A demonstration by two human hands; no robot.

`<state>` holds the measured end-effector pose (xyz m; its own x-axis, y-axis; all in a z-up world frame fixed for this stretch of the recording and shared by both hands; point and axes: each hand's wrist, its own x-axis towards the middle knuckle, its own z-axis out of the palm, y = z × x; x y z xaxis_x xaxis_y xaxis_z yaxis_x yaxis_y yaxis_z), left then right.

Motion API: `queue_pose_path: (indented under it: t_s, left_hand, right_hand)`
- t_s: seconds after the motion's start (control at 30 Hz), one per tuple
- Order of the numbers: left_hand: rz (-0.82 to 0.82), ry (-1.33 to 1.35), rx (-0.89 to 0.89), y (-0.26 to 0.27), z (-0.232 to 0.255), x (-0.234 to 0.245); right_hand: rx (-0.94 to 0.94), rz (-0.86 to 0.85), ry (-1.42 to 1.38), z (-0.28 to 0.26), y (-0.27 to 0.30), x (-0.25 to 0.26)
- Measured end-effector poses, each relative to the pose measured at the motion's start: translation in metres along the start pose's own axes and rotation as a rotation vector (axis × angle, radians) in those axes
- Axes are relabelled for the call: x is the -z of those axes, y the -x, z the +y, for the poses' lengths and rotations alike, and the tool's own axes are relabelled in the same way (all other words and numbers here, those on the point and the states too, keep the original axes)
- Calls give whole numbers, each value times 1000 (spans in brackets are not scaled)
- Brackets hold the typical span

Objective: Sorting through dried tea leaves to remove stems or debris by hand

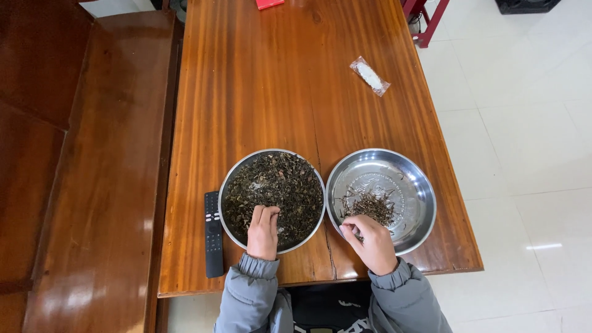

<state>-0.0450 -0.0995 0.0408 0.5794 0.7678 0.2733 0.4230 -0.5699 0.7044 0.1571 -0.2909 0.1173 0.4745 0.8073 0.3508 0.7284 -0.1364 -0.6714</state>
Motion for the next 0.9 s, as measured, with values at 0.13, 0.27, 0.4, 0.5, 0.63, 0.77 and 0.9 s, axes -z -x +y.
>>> queue_pose_path:
  t_s: [0.13, 0.27, 0.4, 0.5, 0.63, 0.77, 0.9]
  left_hand:
    - [0, 8, -6, -3, 8, 2]
    - [14, 5, -65, -4, 14, 1]
    - [29, -6, -29, -3, 6, -3]
    - [39, 11, 9, -3, 4, -6]
    - [30, -2, -13, -2, 7, -7]
    - [30, -29, 7, -2, 8, -4]
    - [60, -20, 21, -2, 8, -4]
  right_hand:
    - [-3, -11, 7, 7, 3, 3]
    - [30, -32, 23, 8, 4, 4]
    - [88, -73, 50, 13, 7, -1]
    - [73, -76, 56, 16, 8, 1]
    - [59, -68, 47, 13, 5, 4]
    - [62, -88, 39, 18, 8, -2]
    - [51, -80, 40, 20, 9, 2]
